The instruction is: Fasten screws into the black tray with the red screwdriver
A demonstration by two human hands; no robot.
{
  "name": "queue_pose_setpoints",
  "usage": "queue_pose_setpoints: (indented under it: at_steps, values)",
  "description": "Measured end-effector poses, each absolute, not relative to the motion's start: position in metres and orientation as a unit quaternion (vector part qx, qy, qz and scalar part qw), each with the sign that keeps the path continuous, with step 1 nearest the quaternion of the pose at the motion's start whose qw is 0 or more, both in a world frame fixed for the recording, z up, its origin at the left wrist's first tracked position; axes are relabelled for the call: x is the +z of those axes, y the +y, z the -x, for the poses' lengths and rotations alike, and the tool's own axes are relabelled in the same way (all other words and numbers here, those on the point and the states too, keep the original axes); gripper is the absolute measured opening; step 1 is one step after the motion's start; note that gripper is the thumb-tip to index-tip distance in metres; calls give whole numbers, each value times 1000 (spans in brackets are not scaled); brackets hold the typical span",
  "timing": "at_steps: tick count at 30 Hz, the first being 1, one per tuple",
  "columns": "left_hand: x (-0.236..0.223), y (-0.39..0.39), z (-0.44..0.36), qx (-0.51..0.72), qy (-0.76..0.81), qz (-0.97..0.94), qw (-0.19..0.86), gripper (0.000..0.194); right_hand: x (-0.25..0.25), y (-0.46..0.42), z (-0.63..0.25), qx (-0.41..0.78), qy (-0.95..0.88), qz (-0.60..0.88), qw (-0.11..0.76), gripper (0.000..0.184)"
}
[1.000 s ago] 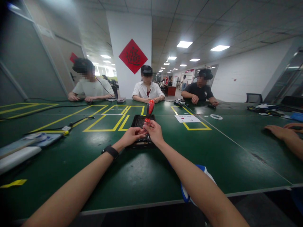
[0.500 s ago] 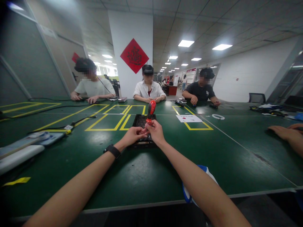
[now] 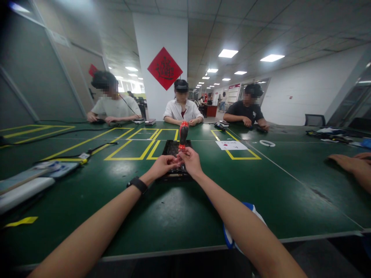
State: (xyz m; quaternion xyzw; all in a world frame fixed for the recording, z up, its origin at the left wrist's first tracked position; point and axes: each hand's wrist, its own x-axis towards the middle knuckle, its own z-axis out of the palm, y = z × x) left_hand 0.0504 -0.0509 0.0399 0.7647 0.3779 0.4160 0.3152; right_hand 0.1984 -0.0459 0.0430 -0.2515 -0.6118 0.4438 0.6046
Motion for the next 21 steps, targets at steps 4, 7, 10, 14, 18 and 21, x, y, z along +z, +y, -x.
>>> queue_pose_setpoints:
  at_steps: [4,7,10,14,18,21]
  values:
    - [41,-53,-51,419,376,-758,329,29,44,-49,-197,447,-617,245,599,29]
    - [41,-53,-51,419,365,-761,336,26,45,-50,-197,465,-618,235,588,30]
    - [39,-52,-50,408,351,-769,346,27,45,-49,-198,476,-620,231,579,34]
    - [37,-48,-50,409,343,-768,355,30,44,-47,-199,453,-618,247,594,33]
    - [36,-47,-50,421,364,-760,336,30,44,-46,-199,433,-613,254,609,30]
    - [35,-48,-50,422,373,-758,330,31,43,-46,-198,424,-617,260,610,29]
